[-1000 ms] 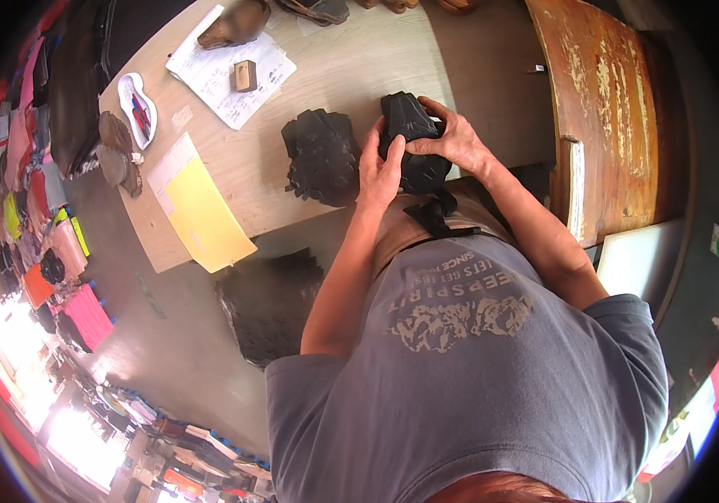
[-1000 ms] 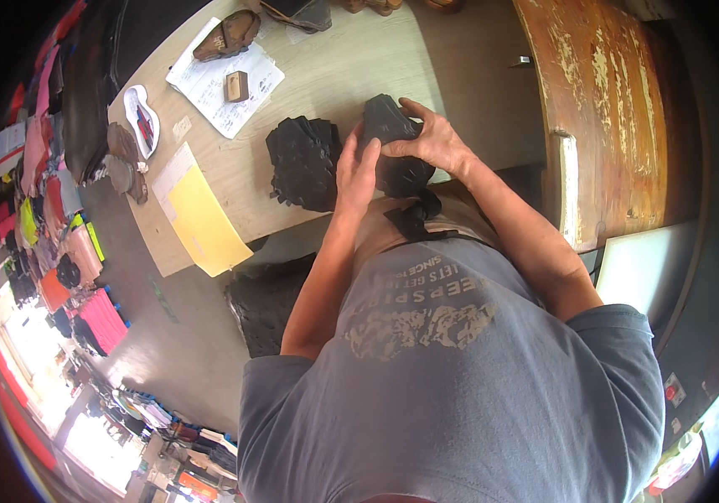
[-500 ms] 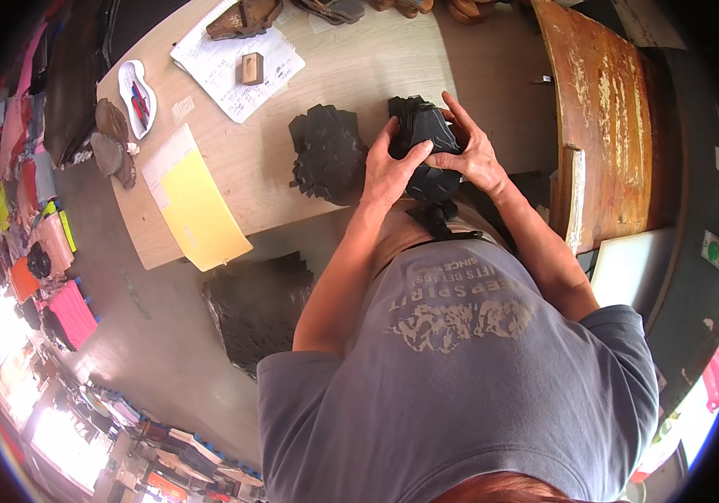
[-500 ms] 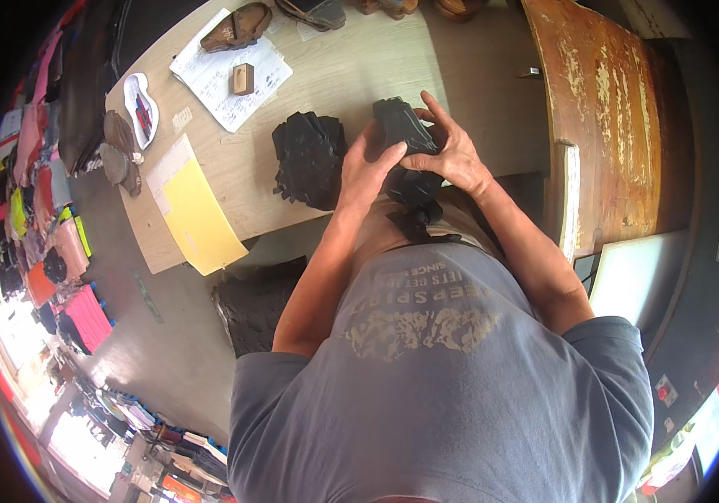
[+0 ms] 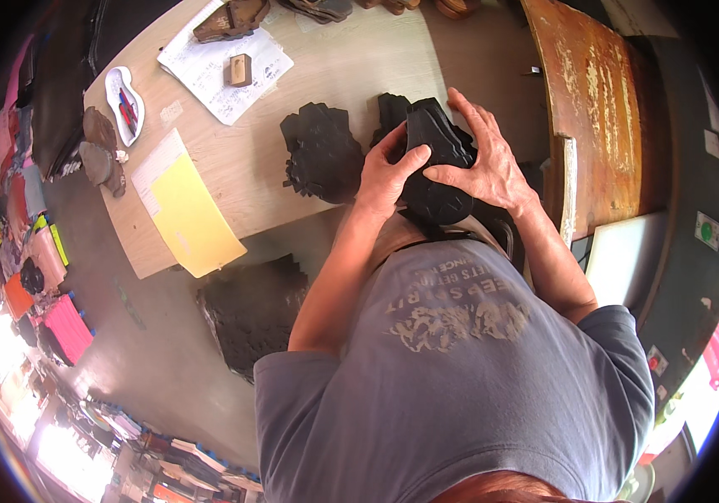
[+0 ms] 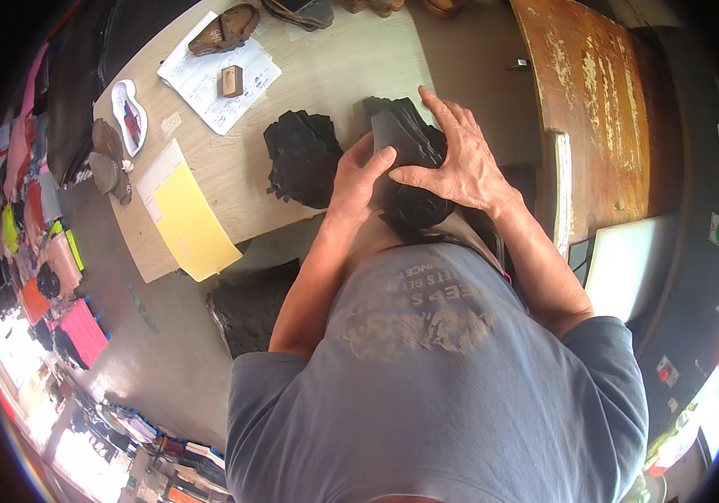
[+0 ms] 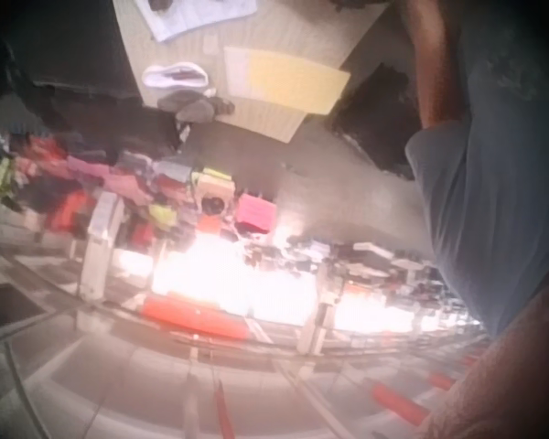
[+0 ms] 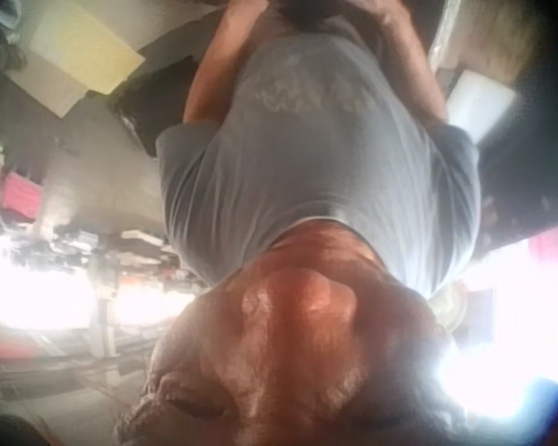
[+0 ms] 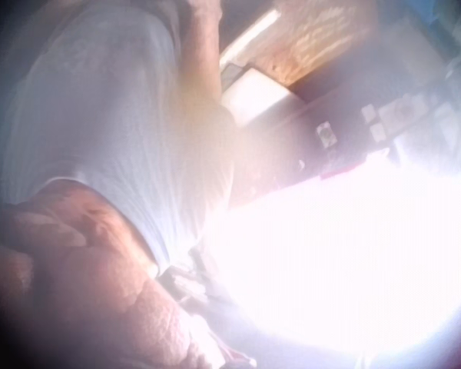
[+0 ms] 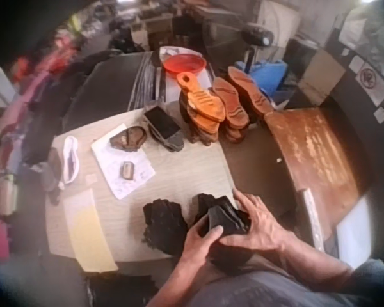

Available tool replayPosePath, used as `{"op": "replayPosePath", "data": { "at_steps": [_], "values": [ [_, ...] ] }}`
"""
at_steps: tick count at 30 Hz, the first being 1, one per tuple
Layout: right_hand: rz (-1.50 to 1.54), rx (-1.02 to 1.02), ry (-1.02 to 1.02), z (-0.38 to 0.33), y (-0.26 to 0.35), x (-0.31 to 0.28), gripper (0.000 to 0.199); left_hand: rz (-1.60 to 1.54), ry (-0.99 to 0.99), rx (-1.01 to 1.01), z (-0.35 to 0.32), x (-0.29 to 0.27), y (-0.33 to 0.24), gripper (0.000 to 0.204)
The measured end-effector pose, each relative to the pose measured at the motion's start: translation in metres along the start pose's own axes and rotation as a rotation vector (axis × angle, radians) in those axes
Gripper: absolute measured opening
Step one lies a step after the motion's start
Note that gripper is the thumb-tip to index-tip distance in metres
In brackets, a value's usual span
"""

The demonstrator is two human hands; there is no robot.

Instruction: The person removes black rubber pieces from a die-cutting machine and stacks them on a table. They then use a green air gun to blow between the layers of the stacked pieces, separating them slightly, and repeats this process for multiple stacks.

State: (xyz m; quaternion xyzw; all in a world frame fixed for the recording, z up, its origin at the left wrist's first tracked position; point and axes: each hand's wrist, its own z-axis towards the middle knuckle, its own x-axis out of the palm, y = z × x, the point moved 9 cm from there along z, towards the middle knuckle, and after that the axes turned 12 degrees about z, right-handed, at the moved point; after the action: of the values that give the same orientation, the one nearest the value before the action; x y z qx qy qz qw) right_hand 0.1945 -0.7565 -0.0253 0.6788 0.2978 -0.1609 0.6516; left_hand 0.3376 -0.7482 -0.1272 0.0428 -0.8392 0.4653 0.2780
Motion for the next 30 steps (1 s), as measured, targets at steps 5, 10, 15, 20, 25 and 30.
{"op": "replayPosePath", "data": {
  "at_steps": [5,10,15,20,25,30],
  "values": [
    [0.580,0.313,0.102,-0.026,-0.024,0.017,0.122,0.003,0.081,-0.074,-0.009,0.008,0.015,0.071],
    [0.731,0.444,0.019,-0.053,-0.028,0.031,0.112,-0.055,0.161,-0.122,-0.022,0.015,0.022,0.073],
    [0.764,0.519,-0.046,-0.066,-0.032,0.029,0.110,0.189,0.224,-0.126,-0.032,0.019,0.014,0.082],
    [0.773,0.530,-0.087,-0.084,-0.032,0.025,0.103,0.232,0.297,-0.185,-0.032,0.027,0.016,0.079],
    [0.838,0.436,-0.159,-0.091,-0.036,0.027,0.102,0.043,0.400,-0.263,-0.034,0.029,0.043,0.062],
    [0.595,0.443,-0.176,-0.080,-0.032,0.016,0.110,0.172,0.228,-0.296,-0.015,0.003,0.062,0.052]
  ]
}}
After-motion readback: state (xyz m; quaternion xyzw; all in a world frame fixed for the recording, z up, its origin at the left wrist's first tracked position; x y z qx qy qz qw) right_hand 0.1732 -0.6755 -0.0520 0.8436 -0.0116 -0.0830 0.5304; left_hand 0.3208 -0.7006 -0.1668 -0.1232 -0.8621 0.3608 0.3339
